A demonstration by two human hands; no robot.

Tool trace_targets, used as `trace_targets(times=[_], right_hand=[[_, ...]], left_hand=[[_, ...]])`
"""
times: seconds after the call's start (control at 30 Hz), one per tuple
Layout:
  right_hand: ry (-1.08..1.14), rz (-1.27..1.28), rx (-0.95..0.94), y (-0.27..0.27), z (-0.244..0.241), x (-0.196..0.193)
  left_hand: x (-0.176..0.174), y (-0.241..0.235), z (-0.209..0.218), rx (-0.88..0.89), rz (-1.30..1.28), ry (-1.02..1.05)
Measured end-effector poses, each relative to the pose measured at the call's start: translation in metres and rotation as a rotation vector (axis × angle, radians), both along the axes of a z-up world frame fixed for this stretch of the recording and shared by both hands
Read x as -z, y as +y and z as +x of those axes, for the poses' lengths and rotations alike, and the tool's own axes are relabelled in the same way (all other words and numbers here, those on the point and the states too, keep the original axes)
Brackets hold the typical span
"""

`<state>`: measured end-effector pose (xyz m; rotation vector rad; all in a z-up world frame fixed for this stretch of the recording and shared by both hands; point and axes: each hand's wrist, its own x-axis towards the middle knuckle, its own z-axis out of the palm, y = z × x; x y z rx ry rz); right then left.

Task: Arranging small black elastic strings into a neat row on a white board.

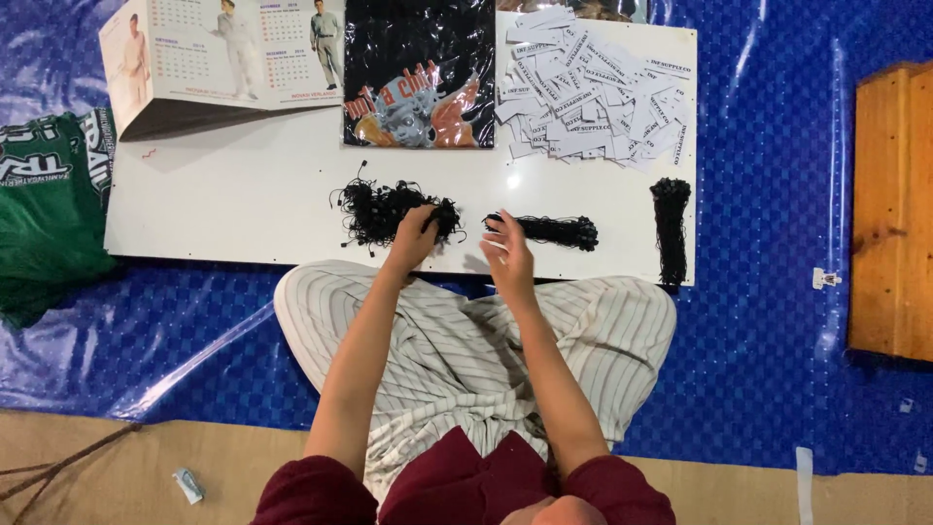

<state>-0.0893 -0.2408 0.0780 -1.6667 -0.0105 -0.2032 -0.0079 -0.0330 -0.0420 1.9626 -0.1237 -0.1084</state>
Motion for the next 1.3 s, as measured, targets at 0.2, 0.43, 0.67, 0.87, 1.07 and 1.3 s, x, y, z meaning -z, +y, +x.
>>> trace_targets(times=[0.2, 0.43, 0.67, 0.87, 1.07, 1.3], right_hand=[[0.132, -0.125, -0.062, 0.034, 0.037, 0.035], [0.131, -0.299, 0.058, 0.034, 0.06, 0.084], [0.122, -0.333, 0.161, 0.044, 0.073, 0.092], [0.206, -0.087, 0.054, 0.049, 0.072, 0.065], [0.243, -0.383, -0.049, 0.033, 0.076, 0.136], [0.137, -0.872, -0.195, 0.063, 0.065, 0.07]], left_hand=[[-0.021, 0.001, -0.008, 0.142, -0.106, -0.045], [-0.058, 0.007, -0.004, 0.011, -0.093, -0.059], [0.043, 0.008, 0.009, -0.186, -0.191, -0.093], [0.01, 0.034, 0.013, -0.551, -0.428, 0.132], [-0.024, 0.031, 0.007, -0.819, -0.053, 0.08], [-0.053, 0.006, -0.001, -0.449, 0.463, -0.119]])
